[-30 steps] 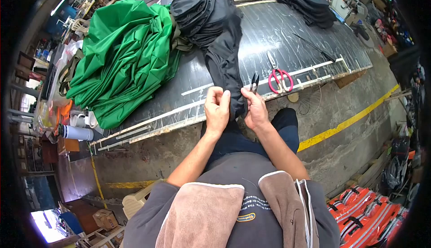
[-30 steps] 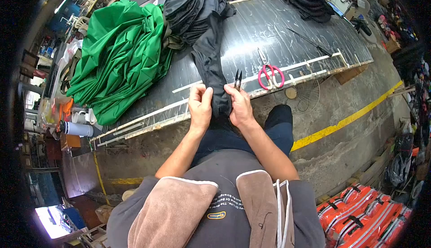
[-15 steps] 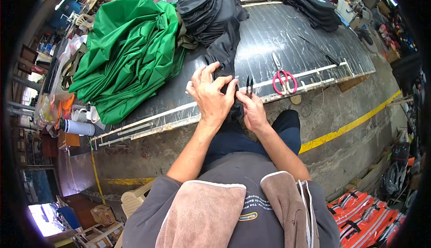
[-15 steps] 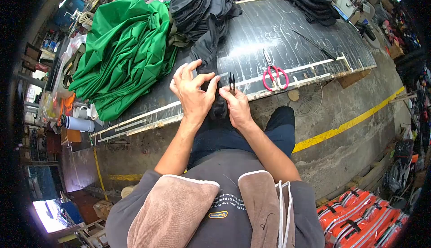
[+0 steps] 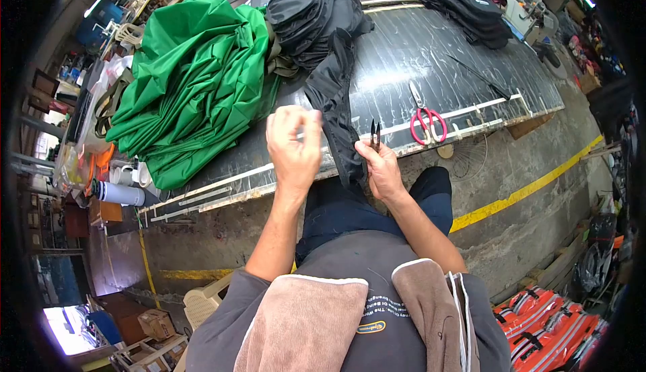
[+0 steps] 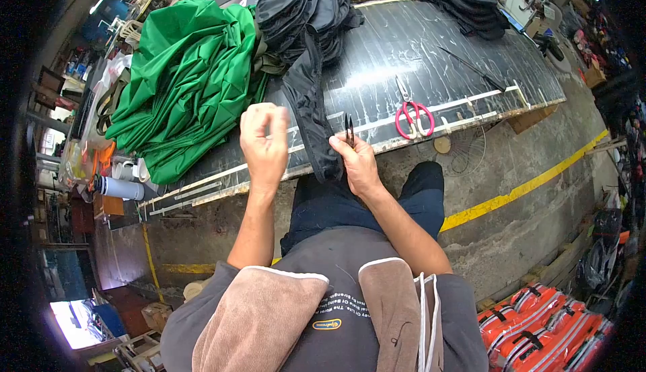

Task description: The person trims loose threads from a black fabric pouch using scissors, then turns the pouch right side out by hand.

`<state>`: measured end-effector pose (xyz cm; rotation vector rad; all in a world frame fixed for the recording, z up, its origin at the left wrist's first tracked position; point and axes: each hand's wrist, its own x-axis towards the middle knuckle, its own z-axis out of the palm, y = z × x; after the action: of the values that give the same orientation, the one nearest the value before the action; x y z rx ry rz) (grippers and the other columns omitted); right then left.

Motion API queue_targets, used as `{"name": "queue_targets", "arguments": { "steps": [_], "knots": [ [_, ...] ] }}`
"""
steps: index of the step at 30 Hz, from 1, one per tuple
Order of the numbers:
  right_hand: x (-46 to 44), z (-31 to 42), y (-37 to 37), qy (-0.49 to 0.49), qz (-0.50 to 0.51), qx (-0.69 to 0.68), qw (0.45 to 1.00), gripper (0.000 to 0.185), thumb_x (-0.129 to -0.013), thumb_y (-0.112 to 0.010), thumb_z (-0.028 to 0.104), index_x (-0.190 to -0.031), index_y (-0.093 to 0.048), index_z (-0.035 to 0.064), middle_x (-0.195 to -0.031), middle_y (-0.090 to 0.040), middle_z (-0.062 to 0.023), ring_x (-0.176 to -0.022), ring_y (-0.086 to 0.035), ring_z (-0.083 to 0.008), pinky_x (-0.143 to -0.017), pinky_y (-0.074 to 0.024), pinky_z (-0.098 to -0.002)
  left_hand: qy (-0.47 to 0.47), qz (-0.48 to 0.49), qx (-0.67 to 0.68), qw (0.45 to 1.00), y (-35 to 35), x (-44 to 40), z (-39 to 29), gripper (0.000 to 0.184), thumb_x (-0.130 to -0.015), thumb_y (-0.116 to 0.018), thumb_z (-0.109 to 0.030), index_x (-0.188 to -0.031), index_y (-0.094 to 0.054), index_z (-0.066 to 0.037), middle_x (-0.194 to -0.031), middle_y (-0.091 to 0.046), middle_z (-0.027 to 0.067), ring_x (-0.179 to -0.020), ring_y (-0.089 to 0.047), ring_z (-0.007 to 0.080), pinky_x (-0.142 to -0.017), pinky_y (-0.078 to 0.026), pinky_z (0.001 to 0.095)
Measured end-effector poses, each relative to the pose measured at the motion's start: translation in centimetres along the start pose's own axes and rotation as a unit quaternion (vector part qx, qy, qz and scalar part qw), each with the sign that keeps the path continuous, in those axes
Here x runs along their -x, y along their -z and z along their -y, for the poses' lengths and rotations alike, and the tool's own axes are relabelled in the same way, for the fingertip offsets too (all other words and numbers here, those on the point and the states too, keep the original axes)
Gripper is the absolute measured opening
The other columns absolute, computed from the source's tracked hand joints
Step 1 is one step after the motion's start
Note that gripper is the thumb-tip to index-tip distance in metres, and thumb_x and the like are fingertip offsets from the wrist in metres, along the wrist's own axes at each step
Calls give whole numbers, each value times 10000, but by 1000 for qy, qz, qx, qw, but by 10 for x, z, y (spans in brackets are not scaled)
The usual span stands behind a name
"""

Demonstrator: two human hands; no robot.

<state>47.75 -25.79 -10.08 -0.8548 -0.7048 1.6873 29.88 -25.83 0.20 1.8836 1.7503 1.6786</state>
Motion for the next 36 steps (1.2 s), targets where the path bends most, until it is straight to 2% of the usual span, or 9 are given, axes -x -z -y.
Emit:
{"name": "queue_targets", "arguments": {
  "steps": [3, 6, 15, 16, 21, 24, 27, 28, 36],
  "knots": [
    [0, -3, -4, 6, 10, -7, 1000, 72, -974, -760, 123, -1024, -748, 74, -899, -654, 69, -815, -543, -32, -744, -417, -218, -53, 29, -135, 989, -9, 6, -23, 116, -775, -871, -232, -828, -794, -164, -976, -654, 27, -1007, -593, 261, -911, -412, 437],
    [0, -4, -4, 13, 15, 0, 1000, 65, -973, -760, 119, -1017, -748, 73, -904, -660, 64, -830, -552, -34, -759, -427, -216, -67, 46, -184, 979, -21, 14, -17, 112, -789, -857, -235, -840, -787, -164, -1043, -645, 13, -1103, -561, 250, -973, -369, 454],
    [2, 5, -2, 23, -6, 50, 998, 85, -988, -753, 136, -1023, -755, 58, -881, -637, 73, -804, -514, -11, -712, -407, -208, 34, 83, 15, 996, -18, 27, -11, 77, -892, -761, -118, -895, -694, -79, -1046, -631, 73, -1091, -572, 273, -980, -414, 415],
    [1, 4, 0, 39, 1, 72, 997, 91, -992, -750, 142, -1021, -755, 56, -877, -632, 72, -804, -510, -10, -703, -404, -206, 69, 93, 43, 992, -15, 30, -15, 79, -909, -749, -117, -901, -690, -64, -1064, -642, 79, -1130, -575, 272, -1008, -422, 419],
    [-1, 12, 4, 95, 37, 161, 982, 158, -1045, -692, 187, -1039, -732, 34, -880, -599, 80, -817, -472, 2, -665, -384, -192, 11, 109, 58, 992, -10, 44, -6, 79, -923, -742, -106, -919, -691, -46, -1061, -686, 79, -1190, -591, 292, -1133, -388, 466],
    [3, 27, 2, 192, 20, 177, 965, 178, -1046, -678, 209, -1080, -706, 37, -879, -660, 40, -783, -563, -71, -675, -437, -257, 20, 107, 92, 990, -10, 46, -4, 78, -923, -747, -106, -924, -696, -47, -1081, -697, 77, -1190, -597, 297, -1149, -378, 479],
    [12, 63, 9, 377, 7, 493, 784, 198, -1010, -696, 222, -1109, -686, 51, -919, -721, -51, -801, -657, -223, -729, -487, -358, 20, 113, 96, 989, -7, 45, -5, 78, -923, -752, -106, -929, -700, -48, -1101, -701, 78, -1201, -595, 297, -1149, -374, 475],
    [11, 73, 10, 408, 12, 530, 744, 255, -924, -768, 222, -1126, -710, 78, -978, -739, -108, -861, -680, -333, -794, -494, -437, 24, 114, 100, 988, -7, 45, -6, 78, -922, -753, -107, -930, -701, -49, -1101, -700, 78, -1205, -592, 297, -1150, -371, 473],
    [12, 94, 9, 485, 67, 618, 614, 327, -864, -810, 216, -1165, -732, 117, -888, -698, -33, -824, -647, -238, -802, -454, -397, 38, 122, 104, 986, -7, 49, -8, 81, -919, -757, -108, -937, -702, -52, -1147, -684, 78, -1235, -570, 288, -1134, -367, 439]
  ]
}}
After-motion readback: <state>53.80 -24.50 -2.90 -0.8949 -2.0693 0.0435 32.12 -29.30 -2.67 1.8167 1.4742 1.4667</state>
